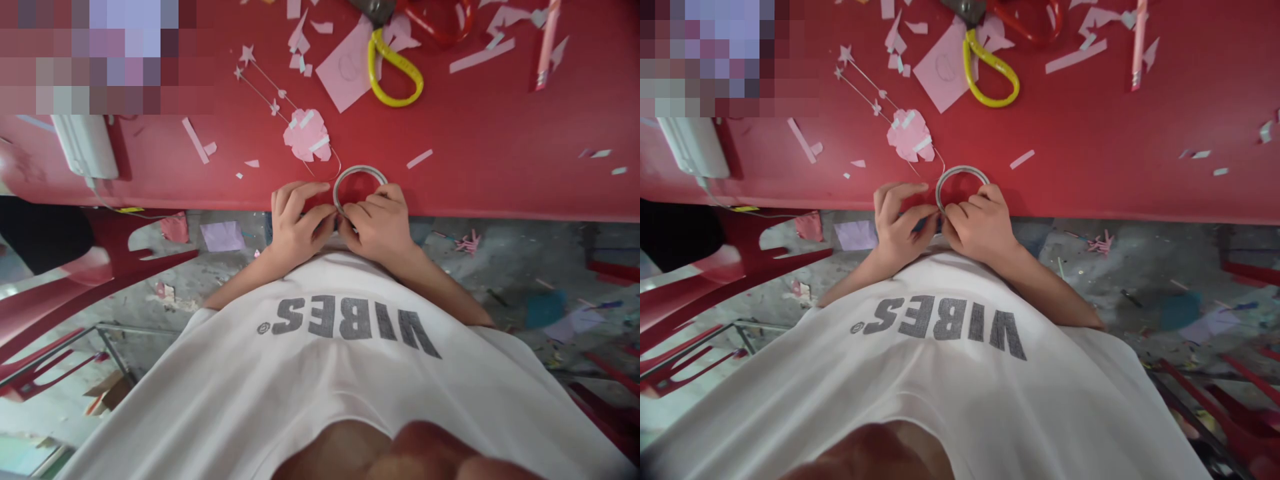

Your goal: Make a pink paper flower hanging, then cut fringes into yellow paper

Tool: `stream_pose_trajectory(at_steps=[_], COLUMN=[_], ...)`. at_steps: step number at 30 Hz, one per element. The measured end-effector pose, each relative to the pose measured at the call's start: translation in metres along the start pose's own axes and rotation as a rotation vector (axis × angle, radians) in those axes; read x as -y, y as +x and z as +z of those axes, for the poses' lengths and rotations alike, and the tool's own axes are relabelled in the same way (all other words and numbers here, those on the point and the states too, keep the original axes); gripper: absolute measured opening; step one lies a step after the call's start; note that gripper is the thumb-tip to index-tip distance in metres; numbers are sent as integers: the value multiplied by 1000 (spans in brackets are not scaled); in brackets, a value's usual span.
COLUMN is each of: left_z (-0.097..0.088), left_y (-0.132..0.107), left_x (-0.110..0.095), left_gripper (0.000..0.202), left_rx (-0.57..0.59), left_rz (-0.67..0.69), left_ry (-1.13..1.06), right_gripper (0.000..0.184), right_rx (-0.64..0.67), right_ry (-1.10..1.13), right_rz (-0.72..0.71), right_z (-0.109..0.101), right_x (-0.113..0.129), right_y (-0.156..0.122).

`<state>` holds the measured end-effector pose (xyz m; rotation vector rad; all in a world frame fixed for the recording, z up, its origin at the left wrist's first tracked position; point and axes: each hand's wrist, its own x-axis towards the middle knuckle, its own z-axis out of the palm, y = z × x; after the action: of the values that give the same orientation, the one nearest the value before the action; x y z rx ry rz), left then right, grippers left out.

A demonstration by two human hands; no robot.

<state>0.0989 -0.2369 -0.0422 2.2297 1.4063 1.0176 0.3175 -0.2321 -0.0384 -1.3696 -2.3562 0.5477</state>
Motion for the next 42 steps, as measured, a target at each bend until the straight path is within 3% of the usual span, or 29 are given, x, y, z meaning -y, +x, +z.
stream_pose_trajectory(at_steps=[4,9,12,14,16,18,21,23,27,30,33,38,42], left_z=[-6,-6,-8,-13,-18,-22,-22,-21,-22,-26,-30,-30,-28], left_y=[8,14,20,24,26,25,20,18,19,20,20,19,20], left_x=[-5,-8,3,16,30,40,44,41,36,36,37,36,35], left_gripper=[5,17,23,23,20,19,35,45,48,52,55,53,54], left_rx=[93,188,65,-63,-90,-37,67,116,176,243,298,287,270], left_rz=[-149,-208,-327,-378,-380,-380,-421,-446,-403,-343,-279,-183,-119], left_ry=[-399,-874,-926,-880,-803,-762,-837,-917,-948,-895,-846,-777,-701], right_gripper=[26,23,28,31,34,37,32,32,32,29,23,14,13], right_rx=[-101,-452,-576,-621,-575,-494,-431,-454,-506,-242,-130,-234,-207], right_ry=[2,90,71,3,-99,-165,-183,-141,-29,127,186,152,50], right_rz=[-63,-231,-258,-173,31,232,333,349,272,92,10,-55,-105], right_z=[2,9,7,1,-6,-10,-14,-17,-26,-32,-30,-19,-19], right_x=[2,7,-2,-18,-41,-66,-92,-92,-54,-15,8,11,7], right_y=[-5,-9,-8,-4,2,9,22,28,33,35,39,45,43])
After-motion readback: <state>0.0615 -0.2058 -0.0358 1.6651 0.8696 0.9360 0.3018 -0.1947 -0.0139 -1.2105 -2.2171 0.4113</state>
